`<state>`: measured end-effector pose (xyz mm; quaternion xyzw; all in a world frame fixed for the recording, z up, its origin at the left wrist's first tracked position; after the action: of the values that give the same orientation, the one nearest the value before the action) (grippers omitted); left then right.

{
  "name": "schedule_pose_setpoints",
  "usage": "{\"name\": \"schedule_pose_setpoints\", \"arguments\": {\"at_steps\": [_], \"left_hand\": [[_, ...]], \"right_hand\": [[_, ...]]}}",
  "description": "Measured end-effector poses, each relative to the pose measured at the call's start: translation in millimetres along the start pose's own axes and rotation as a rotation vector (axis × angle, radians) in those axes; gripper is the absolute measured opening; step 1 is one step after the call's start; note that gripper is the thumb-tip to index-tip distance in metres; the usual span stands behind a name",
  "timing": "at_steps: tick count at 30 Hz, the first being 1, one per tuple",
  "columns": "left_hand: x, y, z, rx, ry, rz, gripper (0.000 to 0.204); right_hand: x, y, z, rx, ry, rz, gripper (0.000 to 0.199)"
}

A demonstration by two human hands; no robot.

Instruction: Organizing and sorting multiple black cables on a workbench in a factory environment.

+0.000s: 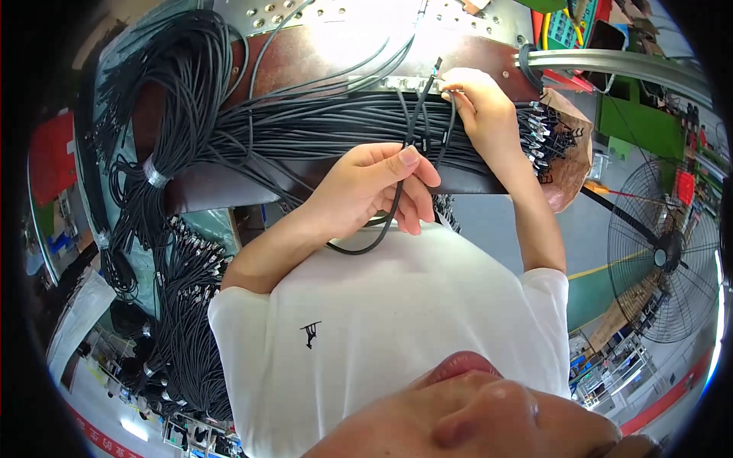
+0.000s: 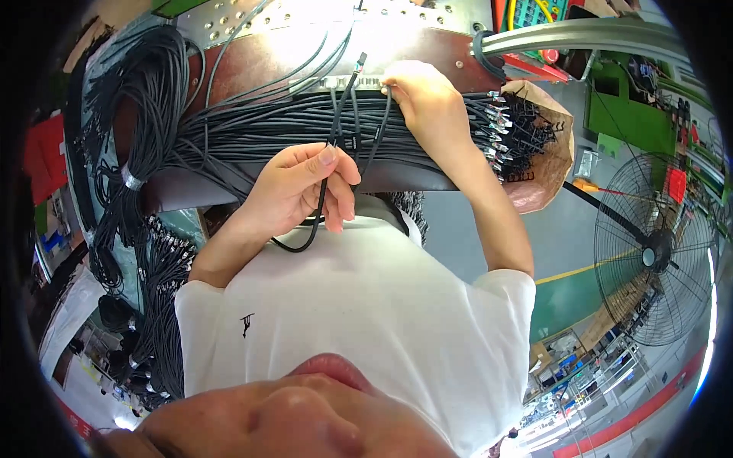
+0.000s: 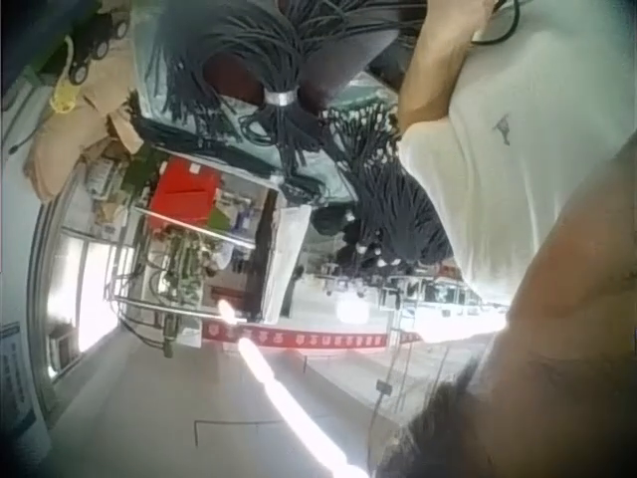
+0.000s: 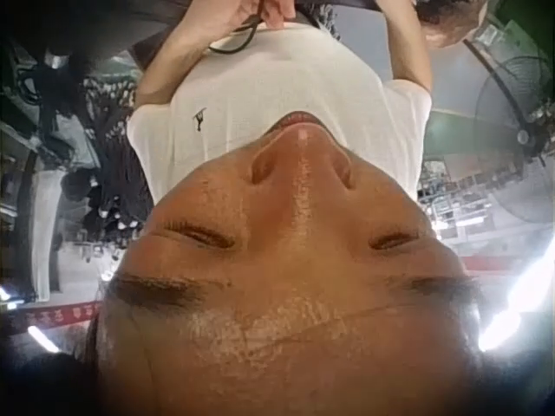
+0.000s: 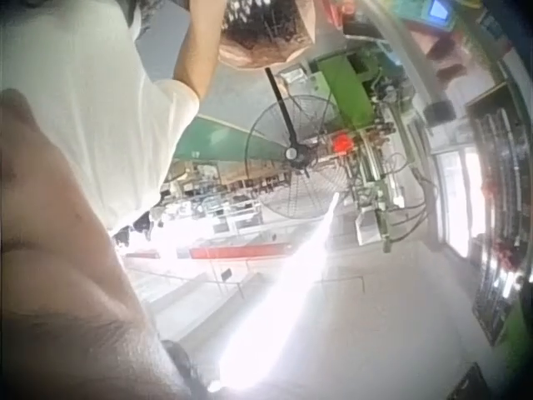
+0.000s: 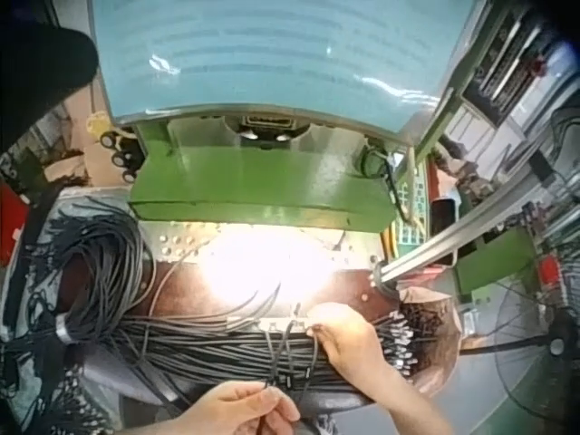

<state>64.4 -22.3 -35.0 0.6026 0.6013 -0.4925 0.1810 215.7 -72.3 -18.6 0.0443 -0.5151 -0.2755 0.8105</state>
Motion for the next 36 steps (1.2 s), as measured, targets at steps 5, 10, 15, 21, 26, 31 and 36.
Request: {"name": "schedule_pose_setpoints", "arguments": {"at_steps": [5,10,15,21,26,31,36], "left_hand": [[-15.5,6.0,5.7,0.136,-0.019,0.012,0.041],[-23.7,-8.2,-30.5,0.091,0.898,0.041,0.036],[25.3,-15.2,-116.5,-0.412,0.991,-0.299,0.039],[54.3,38.1,-227.8,-0.608,1.259,-0.795,0.019],[28.7,112.1,-184.4,-0.826,1.289,-0.312,0.023],[40.5,106.2,-175.1,-0.828,0.548,-0.116,0.029],[40.0,93.5,-157.0,-0.399,-0.052,0.033,0.027]], "right_hand": [[25.8,11.6,36.2,0.136,-0.085,-0.131,0.021],[17.2,-10.8,-14.7,-0.072,0.112,-0.155,0.018],[7.1,-9.9,-12.2,-0.041,0.010,-0.027,0.018],[-2.3,4.3,-35.7,-0.177,0.321,0.334,0.015],[8.3,109.4,-91.7,-0.247,0.419,0.135,0.026],[-7.7,143.0,-90.5,-0.298,0.463,0.017,0.031],[-11.4,141.5,-77.9,-0.168,0.073,-0.126,0.026]]}}
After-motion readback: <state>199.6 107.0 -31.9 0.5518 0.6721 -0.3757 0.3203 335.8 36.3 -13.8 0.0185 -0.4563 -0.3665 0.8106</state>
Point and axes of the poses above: each hand's wrist, its own y-axis towards the middle knuckle, its own x-axis out of the back of the hand, z = x × y, the point moved 8 cm from there along y, towards the middle knuckle, and after that the axes turned 1 degree about -x, right-handed, at the moved point
